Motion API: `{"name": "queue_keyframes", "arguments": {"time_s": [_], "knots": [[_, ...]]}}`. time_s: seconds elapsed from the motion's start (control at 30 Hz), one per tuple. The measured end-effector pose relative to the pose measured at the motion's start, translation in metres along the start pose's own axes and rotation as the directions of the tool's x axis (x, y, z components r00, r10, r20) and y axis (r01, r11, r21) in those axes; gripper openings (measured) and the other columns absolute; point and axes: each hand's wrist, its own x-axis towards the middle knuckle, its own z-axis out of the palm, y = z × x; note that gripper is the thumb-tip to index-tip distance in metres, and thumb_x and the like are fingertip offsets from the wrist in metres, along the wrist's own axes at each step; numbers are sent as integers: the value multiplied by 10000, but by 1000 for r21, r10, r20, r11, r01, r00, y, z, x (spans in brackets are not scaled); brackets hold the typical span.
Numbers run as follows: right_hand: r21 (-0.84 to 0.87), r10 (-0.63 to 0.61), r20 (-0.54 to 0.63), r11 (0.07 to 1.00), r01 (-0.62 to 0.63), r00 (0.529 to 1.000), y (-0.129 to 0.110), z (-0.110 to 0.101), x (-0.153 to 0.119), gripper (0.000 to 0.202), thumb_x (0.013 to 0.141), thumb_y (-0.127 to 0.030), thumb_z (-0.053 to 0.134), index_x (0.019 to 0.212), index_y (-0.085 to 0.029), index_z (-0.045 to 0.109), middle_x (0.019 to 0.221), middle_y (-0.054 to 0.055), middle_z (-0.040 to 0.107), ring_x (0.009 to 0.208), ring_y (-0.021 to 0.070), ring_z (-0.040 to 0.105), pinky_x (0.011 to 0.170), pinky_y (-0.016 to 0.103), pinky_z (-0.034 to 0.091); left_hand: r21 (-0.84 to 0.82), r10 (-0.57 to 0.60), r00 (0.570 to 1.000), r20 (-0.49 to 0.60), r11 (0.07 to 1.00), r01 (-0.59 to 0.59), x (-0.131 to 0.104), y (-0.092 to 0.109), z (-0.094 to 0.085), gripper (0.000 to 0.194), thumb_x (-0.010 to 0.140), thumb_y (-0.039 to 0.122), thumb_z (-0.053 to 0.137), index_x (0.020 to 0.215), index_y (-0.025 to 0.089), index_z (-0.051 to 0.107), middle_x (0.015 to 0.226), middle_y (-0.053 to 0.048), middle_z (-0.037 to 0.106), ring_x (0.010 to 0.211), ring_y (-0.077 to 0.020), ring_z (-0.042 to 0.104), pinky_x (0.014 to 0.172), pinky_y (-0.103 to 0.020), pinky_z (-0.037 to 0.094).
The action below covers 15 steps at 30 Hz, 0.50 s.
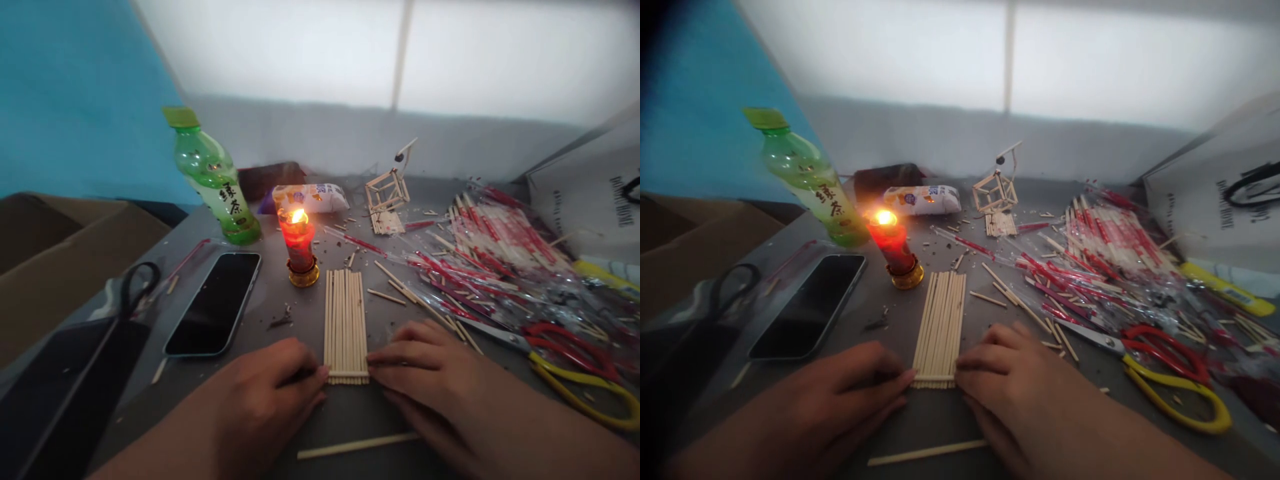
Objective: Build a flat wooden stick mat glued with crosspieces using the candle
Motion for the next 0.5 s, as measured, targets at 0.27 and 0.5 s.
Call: {"name": "queue_keyframes", "arguments": {"time_s": [0.27,0.5], "knots": [[-132,57,95,990,-44,994,-11,-8,-1,292,963,-224,568,1209,-210,724,1290,25,721,1146,253,648,1021,427,487,-108,-107,994,10,988,108,1,4,-2,314,964,263,445,833,177,716,770,-36,693,683,-160,669,543,-207,484],[-189,-32,92,981,49,995,0,0,-8,419,892,-387,692,1275,-217,678,1351,41,687,1149,308,658,983,492,499,-231,-264,962,63,934,272,3,6,-2,317,962,333,443,771,198,658,729,-9,676,670,-156,658,576,-216,488]]}}
